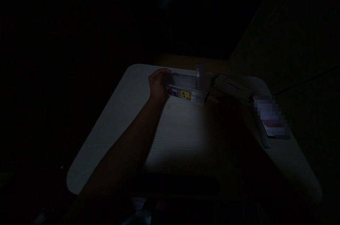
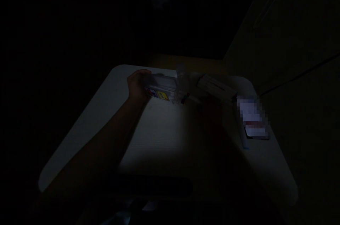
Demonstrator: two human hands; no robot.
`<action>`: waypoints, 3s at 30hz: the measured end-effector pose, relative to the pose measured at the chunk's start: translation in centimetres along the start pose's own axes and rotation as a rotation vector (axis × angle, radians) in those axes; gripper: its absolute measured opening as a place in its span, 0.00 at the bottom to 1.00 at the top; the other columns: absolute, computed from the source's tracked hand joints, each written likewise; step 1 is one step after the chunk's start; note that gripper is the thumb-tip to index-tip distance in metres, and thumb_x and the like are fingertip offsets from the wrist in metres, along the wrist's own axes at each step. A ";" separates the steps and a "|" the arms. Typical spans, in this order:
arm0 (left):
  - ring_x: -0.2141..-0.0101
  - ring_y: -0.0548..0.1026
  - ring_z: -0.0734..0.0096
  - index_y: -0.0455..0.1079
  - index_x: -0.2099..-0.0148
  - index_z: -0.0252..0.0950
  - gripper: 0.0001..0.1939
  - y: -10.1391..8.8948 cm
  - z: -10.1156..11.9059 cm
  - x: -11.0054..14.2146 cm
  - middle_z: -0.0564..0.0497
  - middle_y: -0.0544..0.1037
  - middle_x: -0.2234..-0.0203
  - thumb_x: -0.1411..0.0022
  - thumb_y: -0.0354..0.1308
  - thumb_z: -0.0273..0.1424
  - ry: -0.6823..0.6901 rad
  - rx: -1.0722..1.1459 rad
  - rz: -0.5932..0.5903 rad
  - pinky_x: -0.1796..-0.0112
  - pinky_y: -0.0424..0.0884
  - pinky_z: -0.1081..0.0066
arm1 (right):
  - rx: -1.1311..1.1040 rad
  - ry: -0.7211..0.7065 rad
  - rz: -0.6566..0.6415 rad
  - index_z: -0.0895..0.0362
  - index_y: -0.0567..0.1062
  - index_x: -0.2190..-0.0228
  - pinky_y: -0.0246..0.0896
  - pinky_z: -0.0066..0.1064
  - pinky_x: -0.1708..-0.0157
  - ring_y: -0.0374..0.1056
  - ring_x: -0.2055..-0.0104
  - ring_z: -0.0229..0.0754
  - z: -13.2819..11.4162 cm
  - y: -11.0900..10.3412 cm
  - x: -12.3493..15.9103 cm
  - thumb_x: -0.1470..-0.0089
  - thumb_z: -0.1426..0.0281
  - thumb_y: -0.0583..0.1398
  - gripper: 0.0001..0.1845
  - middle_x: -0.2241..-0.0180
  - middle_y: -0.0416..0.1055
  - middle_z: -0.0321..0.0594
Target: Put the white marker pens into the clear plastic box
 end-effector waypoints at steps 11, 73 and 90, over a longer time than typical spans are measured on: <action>0.78 0.67 0.76 0.70 0.77 0.36 0.10 0.0 -0.1 0.0 0.54 0.70 0.82 0.50 0.51 0.33 -0.021 0.033 -0.007 0.76 0.62 0.74 | 0.025 -0.024 -0.040 0.59 0.70 0.57 0.59 0.46 0.52 0.64 0.53 0.46 0.4 -0.3 0.3 0.47 0.67 0.55 0.15 0.56 0.68 0.46; 0.77 0.69 0.74 0.70 0.76 0.37 0.11 0.0 -0.2 0.0 0.53 0.70 0.81 0.48 0.50 0.36 -0.005 -0.006 -0.011 0.74 0.63 0.73 | -0.688 0.357 0.867 0.62 0.66 0.57 0.68 0.29 0.72 0.68 0.65 0.36 0.1 -6.6 1.2 0.56 0.68 0.59 0.22 0.55 0.65 0.48; 0.76 0.68 0.75 0.70 0.76 0.37 0.11 -0.1 0.1 0.1 0.53 0.71 0.80 0.50 0.51 0.35 -0.018 0.001 0.006 0.74 0.63 0.74 | -0.856 0.267 0.912 0.60 0.63 0.60 0.69 0.30 0.75 0.65 0.67 0.35 0.0 -6.4 1.3 0.56 0.64 0.57 0.20 0.60 0.62 0.46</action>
Point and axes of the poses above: each hand's wrist, its own x-axis away from the middle knuckle, its own y-axis out of the palm, z = x × y, the point moved 3 cm from there along -x, towards the middle knuckle
